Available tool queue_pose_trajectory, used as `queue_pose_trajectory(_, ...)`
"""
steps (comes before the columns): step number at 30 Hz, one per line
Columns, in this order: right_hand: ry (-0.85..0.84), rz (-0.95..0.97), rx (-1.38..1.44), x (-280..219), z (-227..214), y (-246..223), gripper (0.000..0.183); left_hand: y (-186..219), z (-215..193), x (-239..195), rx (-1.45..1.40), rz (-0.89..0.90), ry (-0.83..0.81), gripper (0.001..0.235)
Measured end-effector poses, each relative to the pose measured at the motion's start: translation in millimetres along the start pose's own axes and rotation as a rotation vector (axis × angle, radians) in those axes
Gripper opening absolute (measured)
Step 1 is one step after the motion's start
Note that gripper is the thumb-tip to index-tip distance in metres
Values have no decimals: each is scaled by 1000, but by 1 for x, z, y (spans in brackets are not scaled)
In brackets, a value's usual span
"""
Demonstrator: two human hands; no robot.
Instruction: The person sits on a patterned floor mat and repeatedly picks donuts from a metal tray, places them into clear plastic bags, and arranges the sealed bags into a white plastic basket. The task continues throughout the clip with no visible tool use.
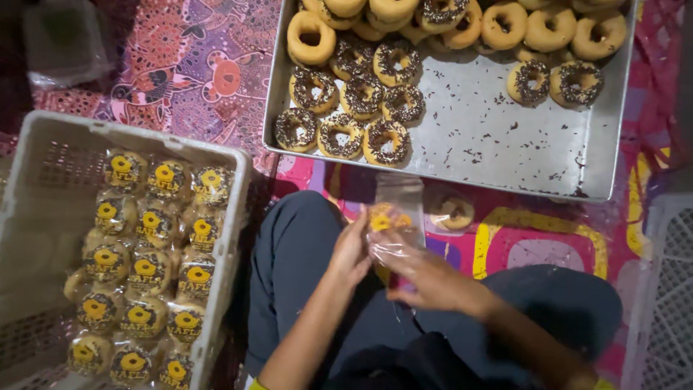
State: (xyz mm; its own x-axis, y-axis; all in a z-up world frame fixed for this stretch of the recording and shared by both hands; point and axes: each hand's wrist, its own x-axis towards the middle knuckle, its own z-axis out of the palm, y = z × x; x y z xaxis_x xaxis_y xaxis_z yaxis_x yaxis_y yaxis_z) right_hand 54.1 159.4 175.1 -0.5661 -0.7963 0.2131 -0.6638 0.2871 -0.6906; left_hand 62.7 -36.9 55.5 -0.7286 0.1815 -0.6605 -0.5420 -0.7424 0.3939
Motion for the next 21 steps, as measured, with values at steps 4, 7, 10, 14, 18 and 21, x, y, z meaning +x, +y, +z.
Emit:
queue_pose_trajectory(4,173,201,-124,39,-51,17,38,41,-8,-19,-264,174,16,58)
queue_pose_trajectory(7,168,470,-181,84,-99,68,49,62,-10,-29,-482,234,13,58)
queue_pose_trajectory(10,-13,578,-14,120,-107,99,76,76,-12,-42,-534,248,-5,58)
queue_pose_trajectory(14,41,290,-155,138,-86,103,113,77,-8,-53,-590,232,-61,56)
queue_pose_trajectory(18,103,468,-125,147,-86,93,117,72,10,-45,-555,264,-97,53)
queue_pose_trajectory(21,265,589,117,140,-98,68,106,74,24,-42,-579,283,-100,51)
